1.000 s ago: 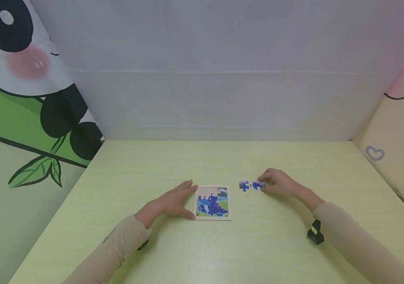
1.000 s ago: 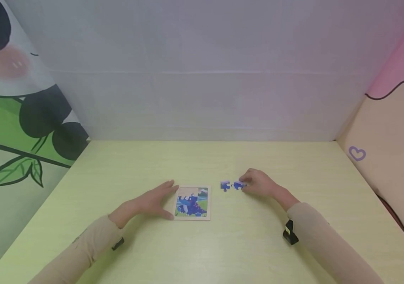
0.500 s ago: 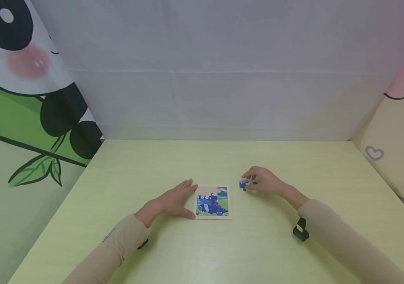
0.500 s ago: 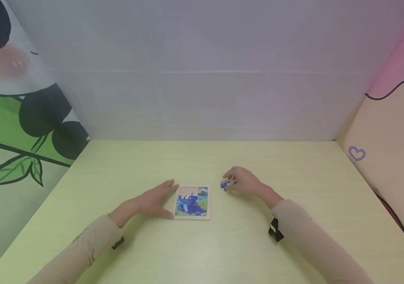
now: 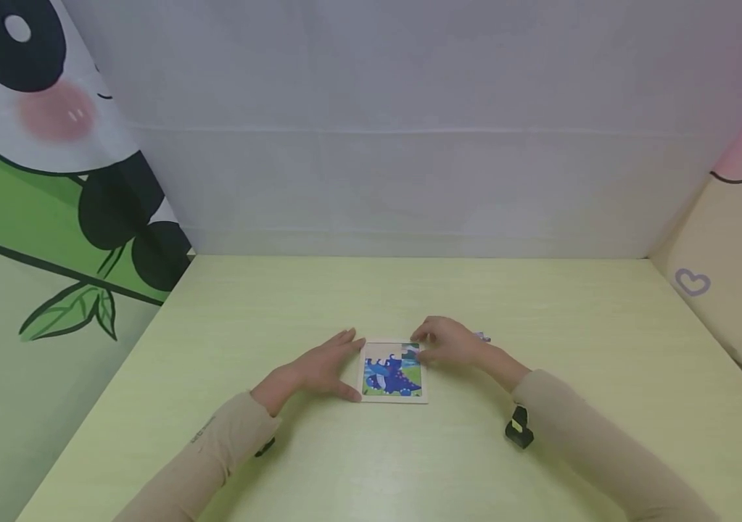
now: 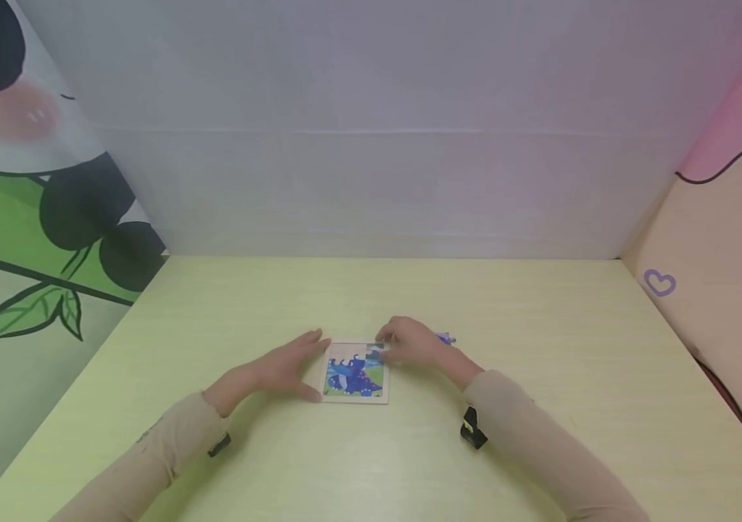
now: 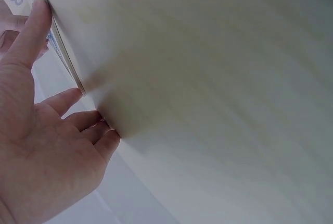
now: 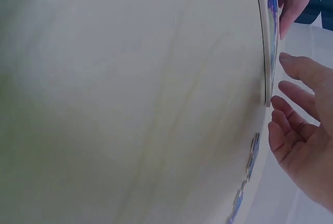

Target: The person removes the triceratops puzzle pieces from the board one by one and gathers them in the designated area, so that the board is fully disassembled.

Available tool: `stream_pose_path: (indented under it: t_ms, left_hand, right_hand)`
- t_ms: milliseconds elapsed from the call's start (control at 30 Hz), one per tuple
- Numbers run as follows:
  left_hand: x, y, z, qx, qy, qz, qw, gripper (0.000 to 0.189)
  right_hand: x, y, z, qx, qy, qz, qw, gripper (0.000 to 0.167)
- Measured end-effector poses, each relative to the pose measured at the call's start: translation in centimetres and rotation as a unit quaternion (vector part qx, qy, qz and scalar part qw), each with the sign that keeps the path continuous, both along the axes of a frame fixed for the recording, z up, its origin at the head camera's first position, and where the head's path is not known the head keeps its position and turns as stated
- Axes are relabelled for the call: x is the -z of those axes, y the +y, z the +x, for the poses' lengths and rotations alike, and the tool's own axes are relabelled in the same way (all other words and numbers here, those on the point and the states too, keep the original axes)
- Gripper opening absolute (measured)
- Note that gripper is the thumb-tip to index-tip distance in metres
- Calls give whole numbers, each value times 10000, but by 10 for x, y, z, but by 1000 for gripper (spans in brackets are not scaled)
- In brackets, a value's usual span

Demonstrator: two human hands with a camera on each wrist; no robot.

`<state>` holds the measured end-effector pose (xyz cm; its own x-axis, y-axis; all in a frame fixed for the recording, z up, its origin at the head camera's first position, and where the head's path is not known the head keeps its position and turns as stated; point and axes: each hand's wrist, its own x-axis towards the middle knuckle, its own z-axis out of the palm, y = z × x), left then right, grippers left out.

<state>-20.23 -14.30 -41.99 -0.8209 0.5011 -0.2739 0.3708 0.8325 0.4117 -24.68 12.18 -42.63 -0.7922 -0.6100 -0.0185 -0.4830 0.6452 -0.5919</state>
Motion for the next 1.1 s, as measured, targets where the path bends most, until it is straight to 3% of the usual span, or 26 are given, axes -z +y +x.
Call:
stream_pose_path:
  t_ms: [467,800,1100]
  left_hand:
    - [1,-1,-1,29,32,-12,10000,96]
    - [1,0,-1,20,24,-35,10000,96]
    - [-1,0,0,6,6,-30,10000,96]
  right_hand:
    - [2,-8,3,105,78,198,9997,28]
    - [2,-11,2,337,-434,-4,9985,29]
    - [3,-9,2,96,-391,-172,9990,32]
